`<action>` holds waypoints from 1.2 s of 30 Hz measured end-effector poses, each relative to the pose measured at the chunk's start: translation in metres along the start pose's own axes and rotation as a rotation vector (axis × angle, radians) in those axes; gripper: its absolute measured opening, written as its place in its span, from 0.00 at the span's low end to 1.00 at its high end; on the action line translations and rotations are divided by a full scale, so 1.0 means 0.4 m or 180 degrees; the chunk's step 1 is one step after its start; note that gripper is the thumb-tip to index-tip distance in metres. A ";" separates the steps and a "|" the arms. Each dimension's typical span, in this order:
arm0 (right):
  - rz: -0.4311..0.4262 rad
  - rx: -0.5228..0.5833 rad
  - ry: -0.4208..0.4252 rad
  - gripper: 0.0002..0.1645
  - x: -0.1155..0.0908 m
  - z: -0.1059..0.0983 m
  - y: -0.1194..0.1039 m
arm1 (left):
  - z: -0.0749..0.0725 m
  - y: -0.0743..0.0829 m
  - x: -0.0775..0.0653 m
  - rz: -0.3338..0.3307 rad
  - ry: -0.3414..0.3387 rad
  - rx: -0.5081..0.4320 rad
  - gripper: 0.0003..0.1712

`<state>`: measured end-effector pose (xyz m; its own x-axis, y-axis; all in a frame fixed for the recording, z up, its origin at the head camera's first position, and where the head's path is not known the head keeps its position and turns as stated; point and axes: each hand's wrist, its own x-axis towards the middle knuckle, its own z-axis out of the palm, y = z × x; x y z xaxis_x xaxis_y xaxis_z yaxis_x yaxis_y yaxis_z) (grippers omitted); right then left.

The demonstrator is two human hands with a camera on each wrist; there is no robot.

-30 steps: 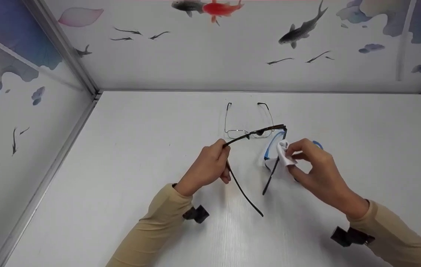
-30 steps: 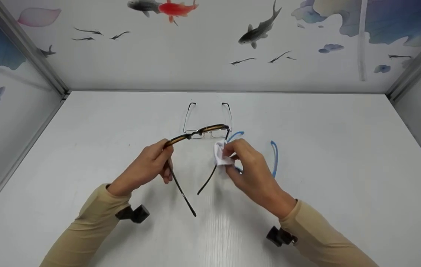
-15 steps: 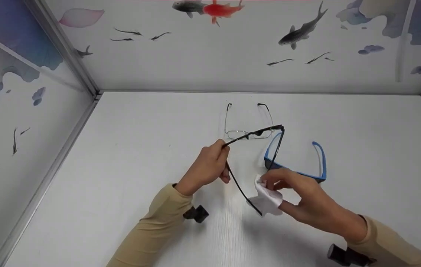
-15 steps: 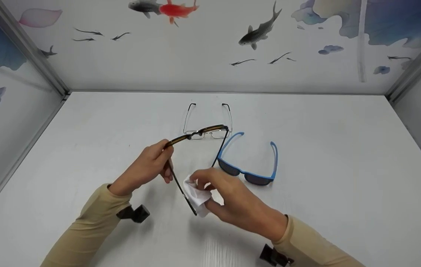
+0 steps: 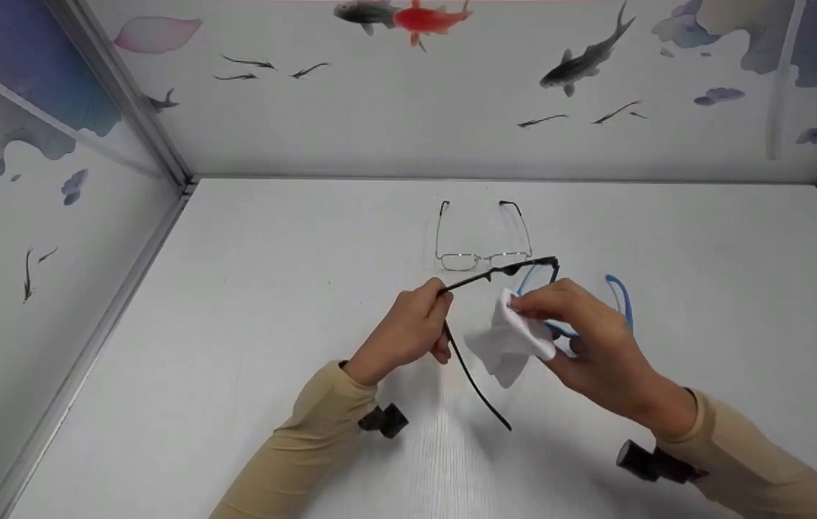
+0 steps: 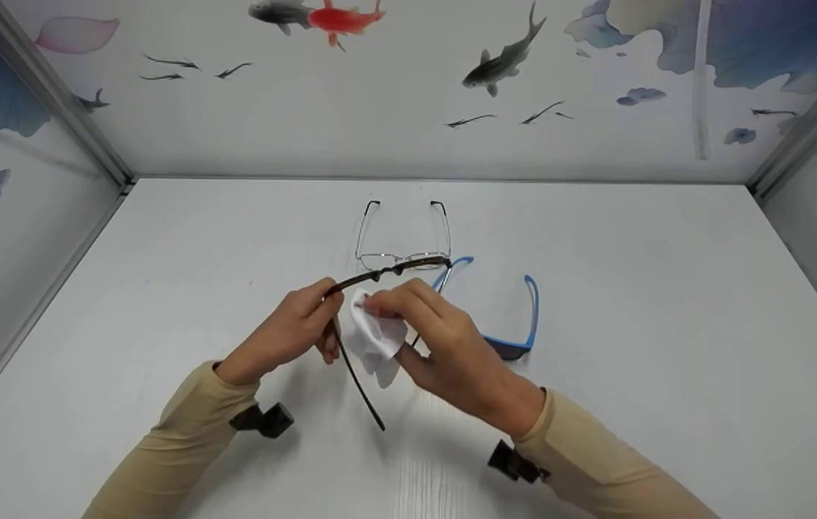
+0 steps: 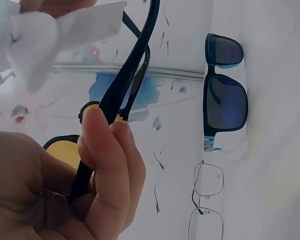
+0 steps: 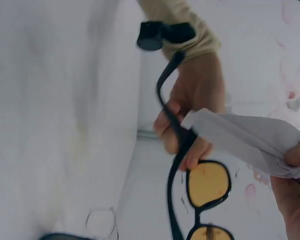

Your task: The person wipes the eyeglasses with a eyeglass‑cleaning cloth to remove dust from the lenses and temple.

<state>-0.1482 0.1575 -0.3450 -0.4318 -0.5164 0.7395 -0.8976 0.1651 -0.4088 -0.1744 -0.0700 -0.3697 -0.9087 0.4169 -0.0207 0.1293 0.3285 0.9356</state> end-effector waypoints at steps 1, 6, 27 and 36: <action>-0.0061 -0.0218 -0.0045 0.18 -0.004 -0.001 0.012 | 0.000 0.001 -0.002 -0.0013 -0.0018 0.0005 0.13; -0.0172 -0.0907 -0.0428 0.40 -0.038 -0.015 0.071 | 0.000 0.002 -0.008 -0.0053 -0.0133 0.0046 0.14; -0.0002 -0.1562 -0.0547 0.41 -0.096 -0.073 0.128 | -0.009 -0.007 -0.013 -0.0093 -0.0132 0.0117 0.13; -0.0105 -0.1403 -0.1067 0.37 -0.116 -0.048 0.070 | -0.026 -0.013 -0.004 -0.0128 -0.0082 0.0082 0.12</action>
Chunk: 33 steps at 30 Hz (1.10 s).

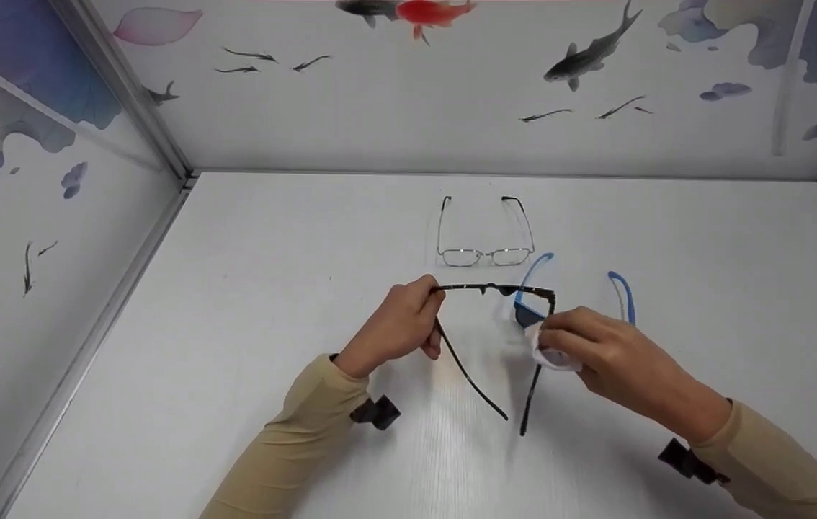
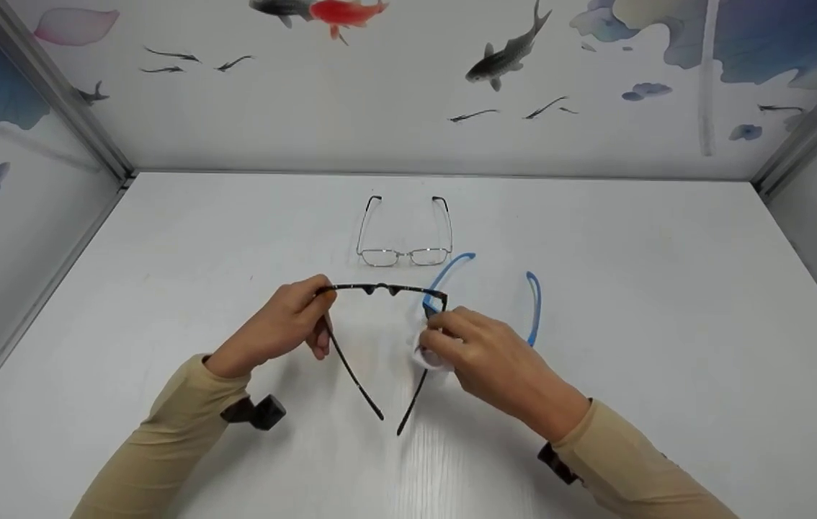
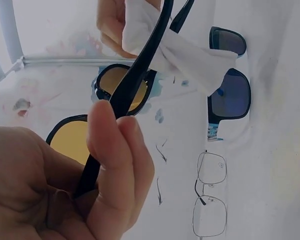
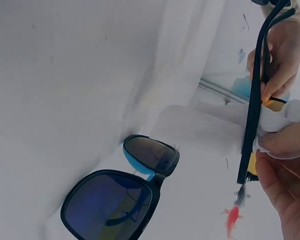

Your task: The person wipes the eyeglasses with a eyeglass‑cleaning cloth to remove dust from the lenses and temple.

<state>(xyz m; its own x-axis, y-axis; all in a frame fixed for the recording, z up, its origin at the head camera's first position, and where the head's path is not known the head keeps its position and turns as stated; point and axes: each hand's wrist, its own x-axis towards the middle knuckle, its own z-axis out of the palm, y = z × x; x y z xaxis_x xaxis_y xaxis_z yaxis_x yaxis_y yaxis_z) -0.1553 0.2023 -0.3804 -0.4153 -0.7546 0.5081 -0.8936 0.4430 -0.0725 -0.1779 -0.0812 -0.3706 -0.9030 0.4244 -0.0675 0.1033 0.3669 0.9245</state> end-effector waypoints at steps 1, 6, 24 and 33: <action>-0.0048 0.0069 -0.0050 0.36 -0.002 0.000 -0.007 | -0.001 -0.001 0.002 0.0005 0.0010 0.0007 0.12; -0.0262 0.0468 -0.0262 0.34 -0.013 0.006 -0.039 | -0.015 -0.003 0.006 0.0054 0.0137 0.0083 0.12; -0.0411 -0.0021 -0.0095 0.31 -0.002 -0.022 0.050 | -0.028 0.006 -0.022 0.0018 -0.0200 0.0459 0.11; -0.0684 -0.0494 0.0420 0.20 0.038 -0.015 0.081 | -0.017 0.006 -0.029 -0.0015 -0.0599 0.0769 0.14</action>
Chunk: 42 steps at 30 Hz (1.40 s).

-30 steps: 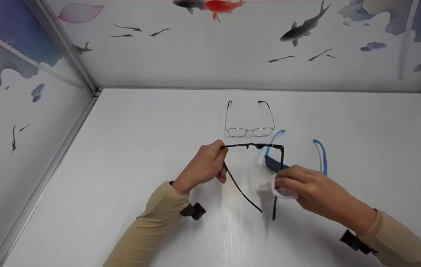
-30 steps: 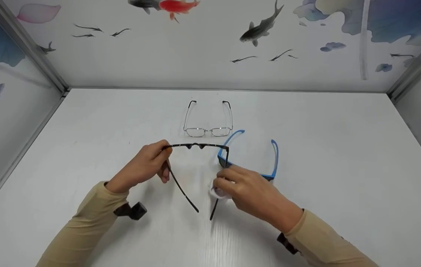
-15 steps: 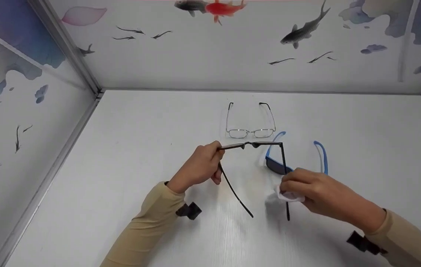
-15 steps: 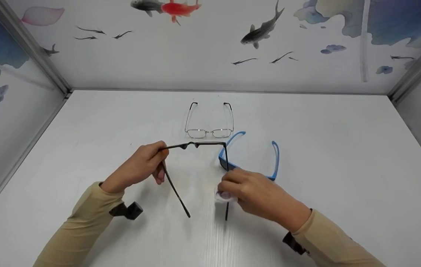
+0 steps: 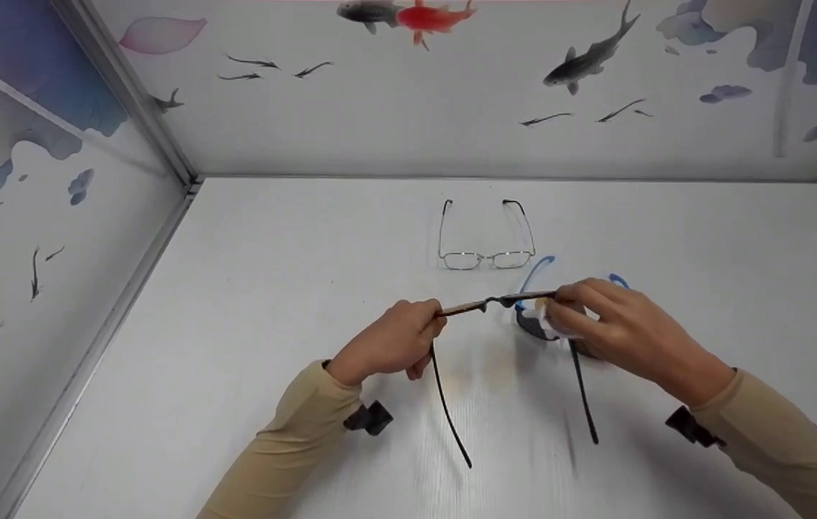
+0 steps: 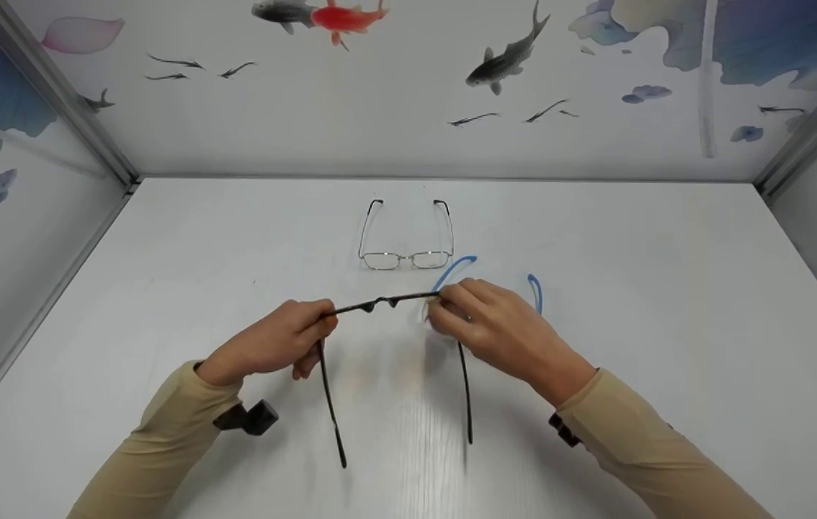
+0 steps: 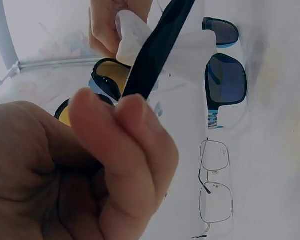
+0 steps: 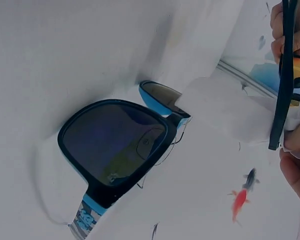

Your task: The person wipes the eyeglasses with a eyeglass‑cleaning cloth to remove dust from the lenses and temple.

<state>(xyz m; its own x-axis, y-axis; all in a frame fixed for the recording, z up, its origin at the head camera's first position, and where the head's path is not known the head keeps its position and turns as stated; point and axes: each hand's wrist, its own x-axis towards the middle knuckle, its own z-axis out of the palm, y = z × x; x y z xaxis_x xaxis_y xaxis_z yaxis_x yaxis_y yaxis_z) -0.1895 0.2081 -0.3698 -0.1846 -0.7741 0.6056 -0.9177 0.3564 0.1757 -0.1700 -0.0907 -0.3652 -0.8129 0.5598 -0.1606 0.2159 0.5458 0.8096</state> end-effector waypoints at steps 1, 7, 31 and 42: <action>0.0007 -0.0041 0.0059 0.19 0.001 0.002 0.001 | 0.002 0.000 -0.001 0.0017 -0.0013 0.0016 0.14; 0.0208 0.0136 0.0157 0.16 -0.016 0.013 -0.004 | 0.004 -0.003 -0.006 0.0088 0.0006 -0.0184 0.13; 0.0435 0.1298 -0.0976 0.33 -0.077 -0.013 -0.167 | -0.015 -0.036 0.001 -0.0126 0.0361 -0.1063 0.12; 0.0623 0.1199 -0.1353 0.32 -0.077 -0.010 -0.150 | -0.012 -0.038 -0.003 -0.0044 0.0176 -0.1049 0.11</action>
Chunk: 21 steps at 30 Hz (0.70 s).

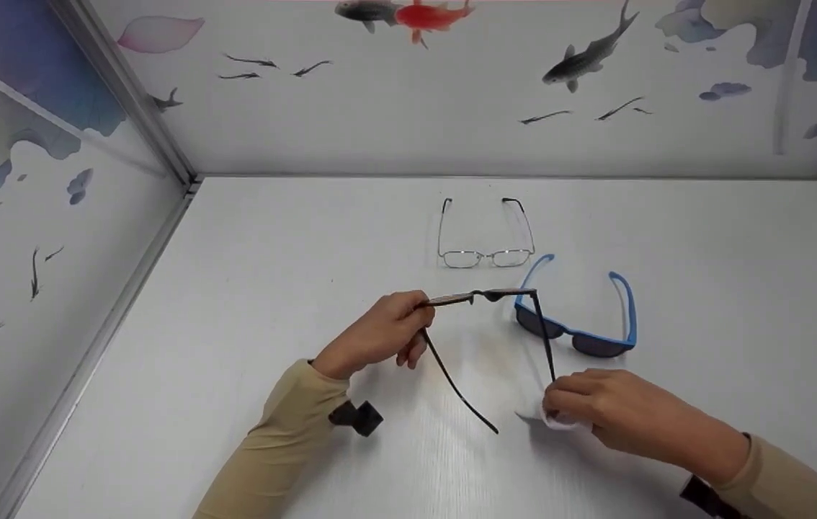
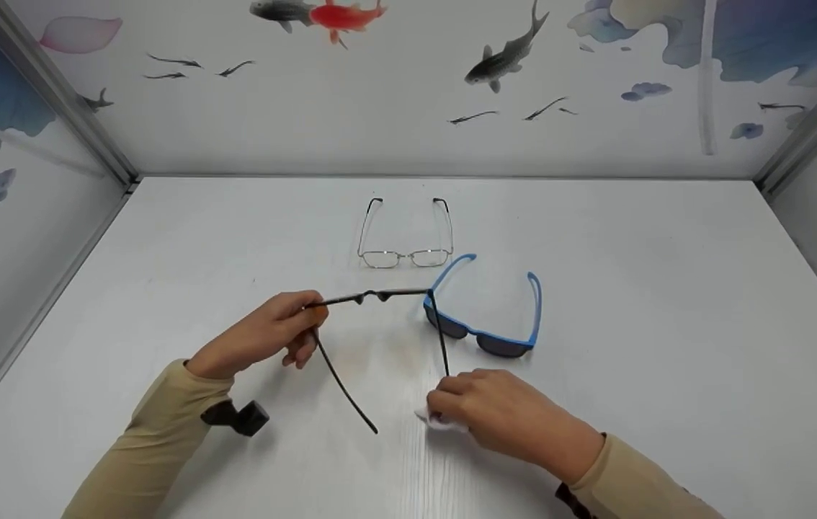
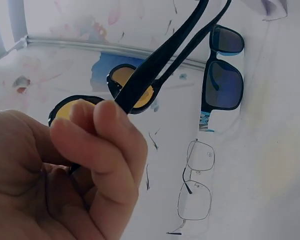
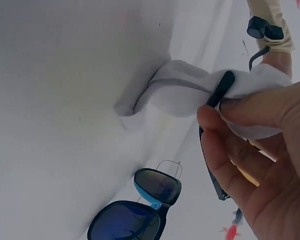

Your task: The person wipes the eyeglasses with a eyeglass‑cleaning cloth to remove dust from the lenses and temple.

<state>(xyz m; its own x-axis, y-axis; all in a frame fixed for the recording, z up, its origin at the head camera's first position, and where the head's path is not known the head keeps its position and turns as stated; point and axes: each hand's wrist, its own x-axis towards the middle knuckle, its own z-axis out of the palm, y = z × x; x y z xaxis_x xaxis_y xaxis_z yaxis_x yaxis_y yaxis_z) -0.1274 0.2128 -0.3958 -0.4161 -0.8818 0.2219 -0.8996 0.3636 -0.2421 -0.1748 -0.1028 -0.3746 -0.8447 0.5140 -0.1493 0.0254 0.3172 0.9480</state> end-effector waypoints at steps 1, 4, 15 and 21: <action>0.0035 -0.0092 -0.0008 0.31 0.000 0.000 0.004 | -0.001 0.000 -0.002 0.0010 -0.0048 0.0015 0.11; 0.0095 -0.0381 -0.0003 0.27 0.001 -0.002 0.017 | -0.005 -0.001 -0.008 0.0035 -0.0211 0.0041 0.11; 0.0075 -0.1018 0.0016 0.35 -0.006 -0.043 0.048 | -0.013 -0.009 -0.018 -0.0041 -0.0698 0.0024 0.07; -0.0023 -0.1247 0.0280 0.36 -0.005 -0.055 0.062 | -0.011 -0.006 -0.016 0.0013 -0.0373 0.0219 0.10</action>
<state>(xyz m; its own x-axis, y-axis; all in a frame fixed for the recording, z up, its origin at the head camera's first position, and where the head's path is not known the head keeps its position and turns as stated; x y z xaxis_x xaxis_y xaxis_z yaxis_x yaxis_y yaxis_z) -0.1517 0.2303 -0.3816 -0.4040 -0.8619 0.3064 -0.8780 0.4593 0.1344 -0.1717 -0.1104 -0.3749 -0.7764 0.6036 -0.1811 0.0688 0.3668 0.9277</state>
